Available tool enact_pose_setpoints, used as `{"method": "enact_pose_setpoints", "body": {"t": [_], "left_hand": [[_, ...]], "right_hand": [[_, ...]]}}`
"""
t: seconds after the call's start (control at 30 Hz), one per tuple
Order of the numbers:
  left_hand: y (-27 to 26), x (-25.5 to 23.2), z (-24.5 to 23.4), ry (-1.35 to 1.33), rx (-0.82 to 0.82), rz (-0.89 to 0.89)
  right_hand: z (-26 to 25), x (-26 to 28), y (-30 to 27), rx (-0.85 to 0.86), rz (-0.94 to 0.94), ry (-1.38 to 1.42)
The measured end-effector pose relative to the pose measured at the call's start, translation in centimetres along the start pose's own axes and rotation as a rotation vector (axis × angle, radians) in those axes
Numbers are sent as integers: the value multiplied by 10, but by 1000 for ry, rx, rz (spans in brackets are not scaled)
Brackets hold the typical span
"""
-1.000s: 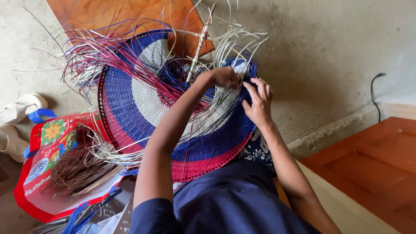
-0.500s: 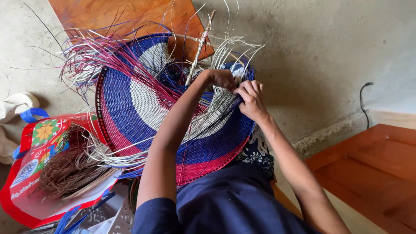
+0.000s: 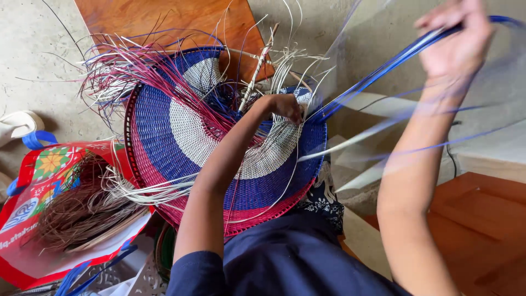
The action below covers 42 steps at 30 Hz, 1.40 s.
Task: Weaving a circular mat using colored fibers on a wooden frame
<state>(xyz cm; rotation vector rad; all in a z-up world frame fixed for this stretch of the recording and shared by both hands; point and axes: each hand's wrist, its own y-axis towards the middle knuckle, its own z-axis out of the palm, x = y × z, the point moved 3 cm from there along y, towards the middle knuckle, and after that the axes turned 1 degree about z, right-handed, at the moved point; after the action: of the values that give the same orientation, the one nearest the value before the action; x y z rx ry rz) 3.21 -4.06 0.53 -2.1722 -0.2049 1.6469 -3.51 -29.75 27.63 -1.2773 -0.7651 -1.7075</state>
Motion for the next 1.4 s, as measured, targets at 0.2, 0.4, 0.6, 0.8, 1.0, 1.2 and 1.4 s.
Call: {"method": "enact_pose_setpoints", "body": {"t": [0.2, 0.4, 0.6, 0.8, 1.0, 1.2, 1.4], "left_hand": [[11, 8, -5, 48, 64, -66], [8, 21, 9, -163, 1, 99], [-9, -3, 11, 19, -16, 34], [-6, 2, 12, 68, -180, 48], [-2, 5, 8, -5, -157, -14], [-3, 6, 6, 18, -200, -72], [2, 4, 3, -72, -217, 57]], "right_hand": [[68, -84, -66, 91, 288, 303], [27, -215, -155, 359, -99, -818], [20, -252, -161, 66, -119, -909], [35, -235, -148, -88, -99, -751], [39, -220, -135, -140, 57, -646], [40, -224, -137, -165, 130, -724], [9, -267, -141, -192, 211, -896]]}}
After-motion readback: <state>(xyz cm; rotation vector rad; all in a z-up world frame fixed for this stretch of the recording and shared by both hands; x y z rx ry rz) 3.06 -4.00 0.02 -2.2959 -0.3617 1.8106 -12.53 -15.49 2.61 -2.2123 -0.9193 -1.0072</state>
